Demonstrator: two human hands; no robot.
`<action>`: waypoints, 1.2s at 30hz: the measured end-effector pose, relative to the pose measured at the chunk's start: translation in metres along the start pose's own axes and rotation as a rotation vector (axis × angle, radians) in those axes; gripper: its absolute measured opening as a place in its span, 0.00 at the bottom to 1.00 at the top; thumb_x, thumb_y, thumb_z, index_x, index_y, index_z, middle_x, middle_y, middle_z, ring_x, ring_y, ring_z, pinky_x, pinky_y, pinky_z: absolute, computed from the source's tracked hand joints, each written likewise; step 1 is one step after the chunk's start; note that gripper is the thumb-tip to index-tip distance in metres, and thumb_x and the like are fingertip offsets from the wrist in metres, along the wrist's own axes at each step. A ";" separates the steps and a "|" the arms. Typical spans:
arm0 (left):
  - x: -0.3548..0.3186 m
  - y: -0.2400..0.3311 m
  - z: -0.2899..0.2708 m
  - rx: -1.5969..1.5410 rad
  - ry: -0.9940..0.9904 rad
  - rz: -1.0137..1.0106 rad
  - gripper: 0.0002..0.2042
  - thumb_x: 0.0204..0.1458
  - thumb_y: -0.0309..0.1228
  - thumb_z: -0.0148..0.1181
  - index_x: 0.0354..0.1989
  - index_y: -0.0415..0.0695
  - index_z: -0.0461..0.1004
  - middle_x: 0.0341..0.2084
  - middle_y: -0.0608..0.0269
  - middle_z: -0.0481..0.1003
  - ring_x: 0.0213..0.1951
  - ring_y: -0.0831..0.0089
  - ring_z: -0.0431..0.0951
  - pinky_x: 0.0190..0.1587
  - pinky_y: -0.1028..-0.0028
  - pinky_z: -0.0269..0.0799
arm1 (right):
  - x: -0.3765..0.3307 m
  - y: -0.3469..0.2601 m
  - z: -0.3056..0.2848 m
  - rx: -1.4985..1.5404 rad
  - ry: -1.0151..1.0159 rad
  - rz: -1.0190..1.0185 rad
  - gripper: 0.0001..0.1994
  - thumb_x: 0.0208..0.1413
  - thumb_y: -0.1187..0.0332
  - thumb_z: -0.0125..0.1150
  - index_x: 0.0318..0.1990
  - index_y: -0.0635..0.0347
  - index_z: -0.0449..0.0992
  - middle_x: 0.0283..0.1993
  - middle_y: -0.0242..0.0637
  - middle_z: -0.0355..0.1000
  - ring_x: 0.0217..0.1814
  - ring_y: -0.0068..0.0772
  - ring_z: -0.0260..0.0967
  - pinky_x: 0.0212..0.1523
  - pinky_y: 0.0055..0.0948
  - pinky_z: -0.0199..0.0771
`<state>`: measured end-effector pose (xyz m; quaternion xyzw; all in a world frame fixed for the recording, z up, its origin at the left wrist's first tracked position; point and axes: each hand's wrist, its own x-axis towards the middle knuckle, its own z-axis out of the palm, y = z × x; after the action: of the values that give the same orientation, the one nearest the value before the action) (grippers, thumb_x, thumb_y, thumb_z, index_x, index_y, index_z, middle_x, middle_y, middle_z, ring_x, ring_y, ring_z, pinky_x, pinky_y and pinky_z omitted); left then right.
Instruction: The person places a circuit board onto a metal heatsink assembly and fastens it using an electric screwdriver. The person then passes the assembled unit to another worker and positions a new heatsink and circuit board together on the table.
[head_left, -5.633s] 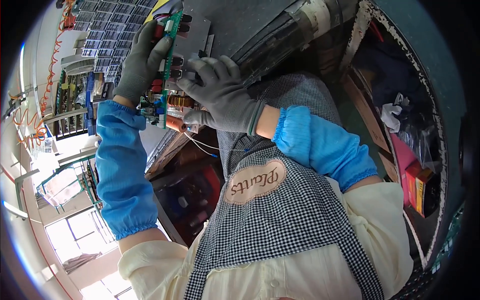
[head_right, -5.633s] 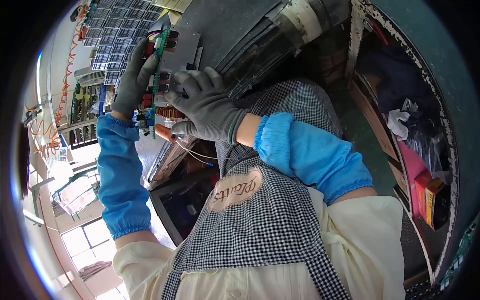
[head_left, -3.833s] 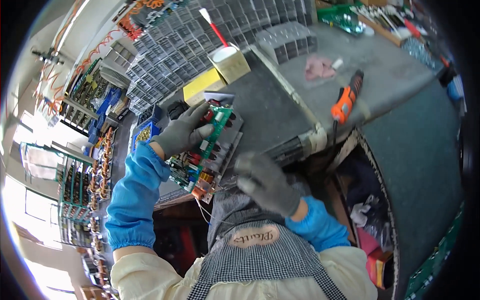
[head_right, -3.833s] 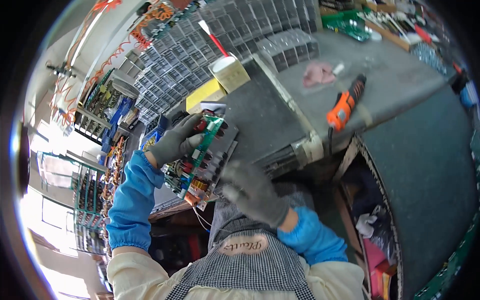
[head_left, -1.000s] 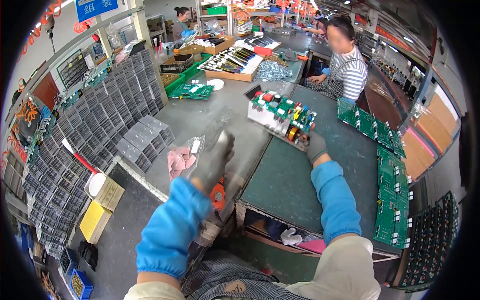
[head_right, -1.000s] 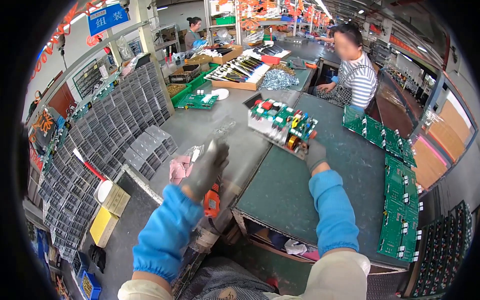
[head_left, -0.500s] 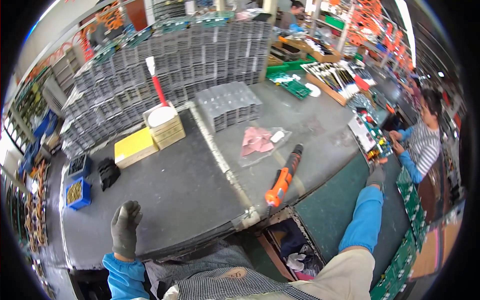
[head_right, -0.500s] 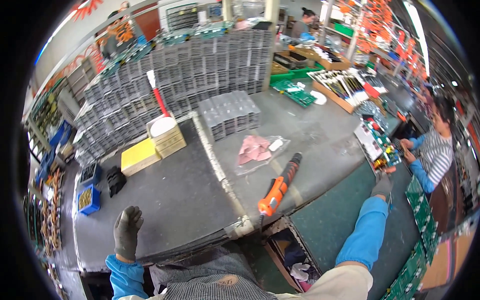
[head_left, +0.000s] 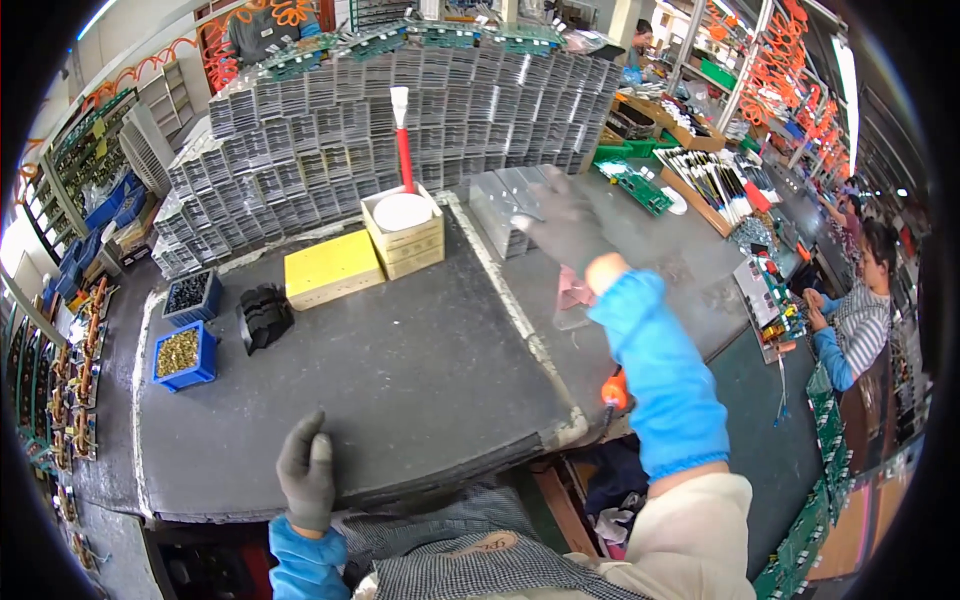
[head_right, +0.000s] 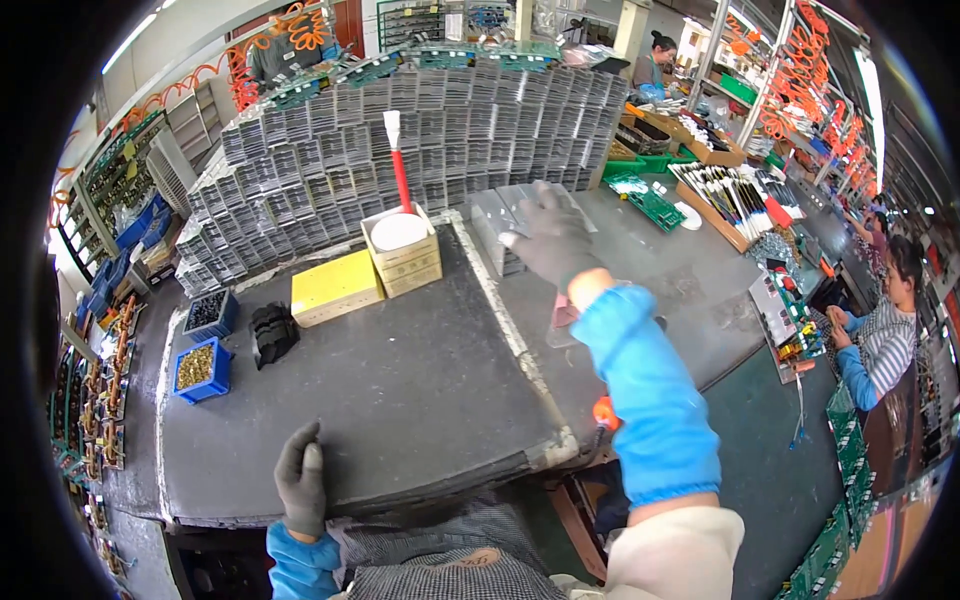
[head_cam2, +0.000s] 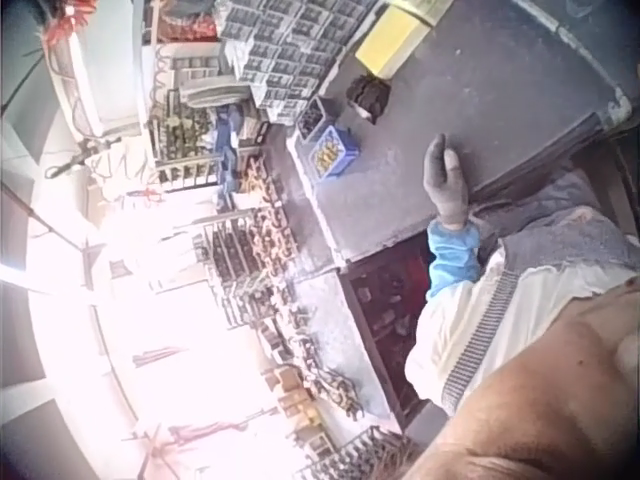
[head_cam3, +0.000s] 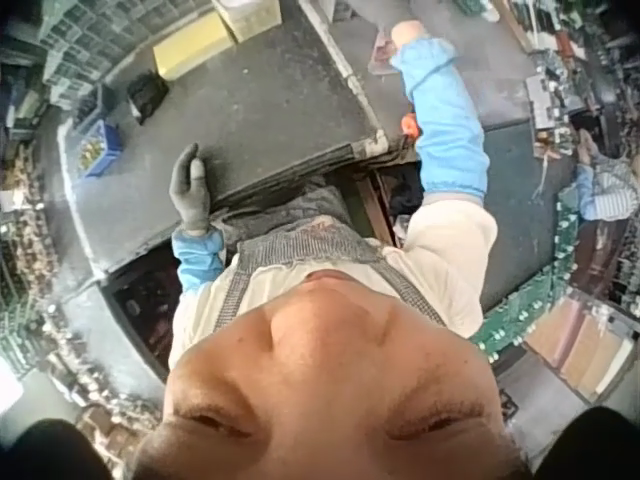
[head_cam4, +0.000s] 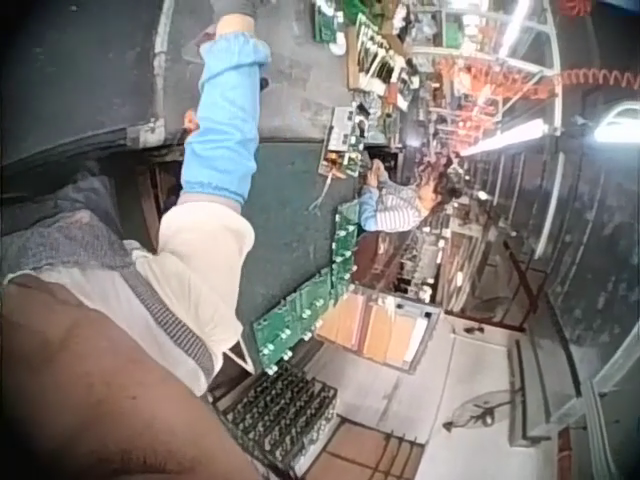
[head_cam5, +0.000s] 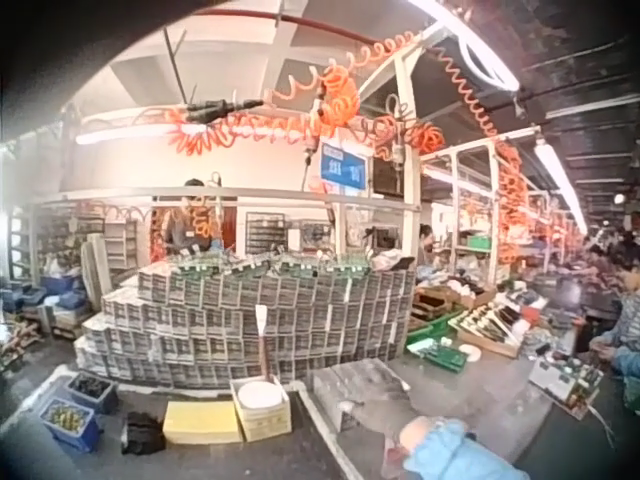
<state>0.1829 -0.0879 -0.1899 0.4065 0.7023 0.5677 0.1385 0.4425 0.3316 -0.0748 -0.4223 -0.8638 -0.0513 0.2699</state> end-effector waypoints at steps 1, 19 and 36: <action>-0.002 0.000 0.001 -0.030 -0.012 -0.003 0.15 0.63 0.25 0.58 0.56 0.34 0.78 0.52 0.53 0.80 0.57 0.64 0.78 0.64 0.67 0.68 | 0.018 -0.010 0.020 -0.137 -0.097 0.079 0.30 0.61 0.48 0.62 0.65 0.57 0.71 0.78 0.46 0.53 0.80 0.53 0.49 0.76 0.52 0.52; -0.004 -0.006 -0.020 -0.383 -0.169 -0.037 0.21 0.66 0.37 0.57 0.58 0.31 0.75 0.54 0.50 0.78 0.58 0.62 0.76 0.65 0.64 0.67 | 0.062 -0.040 0.066 -0.213 0.032 0.333 0.17 0.61 0.56 0.56 0.54 0.49 0.78 0.40 0.46 0.82 0.45 0.54 0.81 0.46 0.51 0.77; -0.012 -0.012 -0.015 -0.165 0.083 0.131 0.38 0.60 0.27 0.65 0.75 0.34 0.52 0.70 0.47 0.63 0.71 0.58 0.62 0.73 0.61 0.56 | -0.144 -0.216 -0.029 0.632 -0.127 -0.547 0.29 0.51 0.64 0.71 0.62 0.59 0.72 0.55 0.48 0.76 0.59 0.54 0.74 0.60 0.48 0.73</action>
<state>0.1754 -0.1069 -0.1994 0.4148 0.6304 0.6477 0.1050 0.3627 0.0830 -0.0939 -0.0763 -0.9322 0.1727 0.3088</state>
